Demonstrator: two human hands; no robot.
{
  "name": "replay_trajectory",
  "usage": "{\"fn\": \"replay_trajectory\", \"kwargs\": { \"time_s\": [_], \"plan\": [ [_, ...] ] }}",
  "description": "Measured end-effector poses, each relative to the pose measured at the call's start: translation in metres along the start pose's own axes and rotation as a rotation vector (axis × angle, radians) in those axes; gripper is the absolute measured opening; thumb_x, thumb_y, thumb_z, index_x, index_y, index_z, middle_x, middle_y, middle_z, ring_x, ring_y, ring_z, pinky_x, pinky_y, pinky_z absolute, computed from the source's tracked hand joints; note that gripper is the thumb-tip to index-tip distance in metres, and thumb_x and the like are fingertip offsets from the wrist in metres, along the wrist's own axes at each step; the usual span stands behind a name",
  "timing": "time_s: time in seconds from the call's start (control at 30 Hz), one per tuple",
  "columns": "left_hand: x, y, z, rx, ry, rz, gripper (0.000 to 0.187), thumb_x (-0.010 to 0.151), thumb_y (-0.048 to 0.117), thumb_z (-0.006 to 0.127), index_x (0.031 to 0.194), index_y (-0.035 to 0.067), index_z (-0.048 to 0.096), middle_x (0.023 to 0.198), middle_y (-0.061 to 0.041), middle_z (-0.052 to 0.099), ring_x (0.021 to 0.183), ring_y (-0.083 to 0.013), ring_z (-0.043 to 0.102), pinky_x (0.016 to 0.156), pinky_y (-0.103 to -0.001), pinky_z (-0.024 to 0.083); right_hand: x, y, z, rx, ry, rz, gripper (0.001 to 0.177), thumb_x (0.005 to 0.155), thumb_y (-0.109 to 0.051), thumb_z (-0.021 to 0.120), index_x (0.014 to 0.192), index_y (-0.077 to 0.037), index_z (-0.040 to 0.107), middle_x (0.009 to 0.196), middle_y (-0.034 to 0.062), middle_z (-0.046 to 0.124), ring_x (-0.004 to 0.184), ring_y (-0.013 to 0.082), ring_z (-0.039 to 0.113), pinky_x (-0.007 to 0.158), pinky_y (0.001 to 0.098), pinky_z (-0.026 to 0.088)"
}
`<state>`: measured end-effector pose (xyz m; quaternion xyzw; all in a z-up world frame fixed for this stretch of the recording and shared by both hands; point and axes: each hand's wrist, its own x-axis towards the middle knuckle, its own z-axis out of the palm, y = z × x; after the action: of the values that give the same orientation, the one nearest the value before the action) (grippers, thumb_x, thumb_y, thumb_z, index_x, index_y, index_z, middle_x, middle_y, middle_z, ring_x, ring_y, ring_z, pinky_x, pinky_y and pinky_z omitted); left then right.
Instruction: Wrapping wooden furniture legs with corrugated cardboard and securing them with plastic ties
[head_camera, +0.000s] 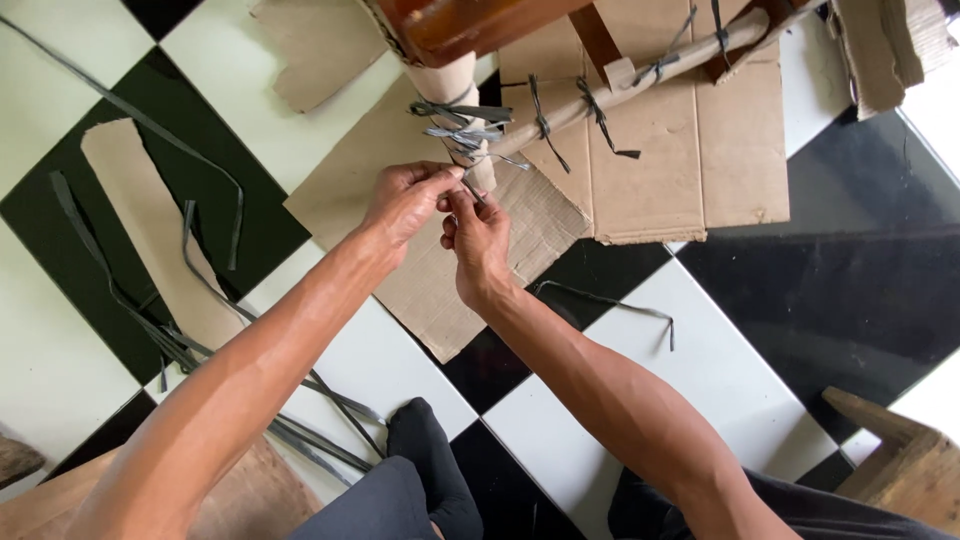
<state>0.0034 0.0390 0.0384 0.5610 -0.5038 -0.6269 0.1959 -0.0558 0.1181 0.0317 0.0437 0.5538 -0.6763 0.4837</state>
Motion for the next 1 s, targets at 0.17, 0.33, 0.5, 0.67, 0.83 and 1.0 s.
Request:
{"fn": "replay_trajectory", "kwargs": {
  "time_s": [0.17,0.33,0.5,0.67,0.83,1.0],
  "plan": [
    [-0.028,0.03,0.009,0.038,0.053,-0.02,0.017,0.075,0.028,0.083,0.077,0.013,0.077,0.068,-0.002,0.066,0.066,-0.0107,0.058,0.062,-0.025,0.042,-0.006,-0.004,0.0,-0.016,0.042,-0.068,0.016,0.096,-0.02,0.07,0.092,-0.006,0.063,0.074,0.0075,0.065,0.052,0.0097,0.051,0.041,0.022,0.042],
    [-0.029,0.027,0.014,0.134,0.115,0.011,0.015,0.074,0.033,0.083,0.077,0.019,0.078,0.069,0.001,0.067,0.069,-0.009,0.052,0.065,-0.025,0.039,0.0,-0.002,0.002,-0.008,0.068,-0.123,0.011,0.096,-0.014,0.065,0.097,-0.003,0.064,0.075,0.0085,0.065,0.053,0.0102,0.053,0.041,0.0221,0.043],
    [-0.027,0.025,0.016,0.135,0.116,0.038,0.015,0.076,0.03,0.081,0.082,0.017,0.078,0.074,0.0,0.07,0.07,-0.009,0.055,0.062,-0.025,0.042,0.015,0.001,-0.004,0.014,0.077,-0.11,0.013,0.094,-0.014,0.068,0.1,-0.003,0.069,0.078,0.0103,0.07,0.058,0.0127,0.06,0.043,0.0227,0.049],
    [-0.017,0.013,0.009,0.072,0.118,0.01,0.016,0.077,0.025,0.079,0.086,0.012,0.078,0.08,-0.005,0.075,0.071,-0.0106,0.065,0.058,-0.027,0.055,0.001,-0.01,-0.001,0.053,0.045,-0.116,0.016,0.096,-0.01,0.064,0.108,-0.001,0.068,0.086,0.0112,0.072,0.07,0.0141,0.067,0.051,0.0235,0.056],
    [-0.03,0.025,0.015,0.112,0.126,0.036,0.015,0.08,0.026,0.079,0.087,0.013,0.078,0.081,-0.004,0.075,0.073,-0.0105,0.066,0.061,-0.027,0.052,-0.014,-0.016,0.002,0.042,0.057,-0.176,0.024,0.096,-0.012,0.065,0.116,0.0,0.07,0.095,0.0113,0.073,0.083,0.0151,0.069,0.063,0.0232,0.06],
    [-0.027,0.021,0.015,0.127,0.147,0.055,0.013,0.077,0.028,0.08,0.082,0.016,0.076,0.082,-0.002,0.073,0.077,-0.0107,0.061,0.069,-0.027,0.048,-0.009,-0.012,-0.001,-0.017,0.071,-0.232,0.017,0.097,-0.013,0.068,0.11,-0.002,0.074,0.09,0.0092,0.072,0.082,0.0138,0.068,0.066,0.0239,0.06]
  ]
}}
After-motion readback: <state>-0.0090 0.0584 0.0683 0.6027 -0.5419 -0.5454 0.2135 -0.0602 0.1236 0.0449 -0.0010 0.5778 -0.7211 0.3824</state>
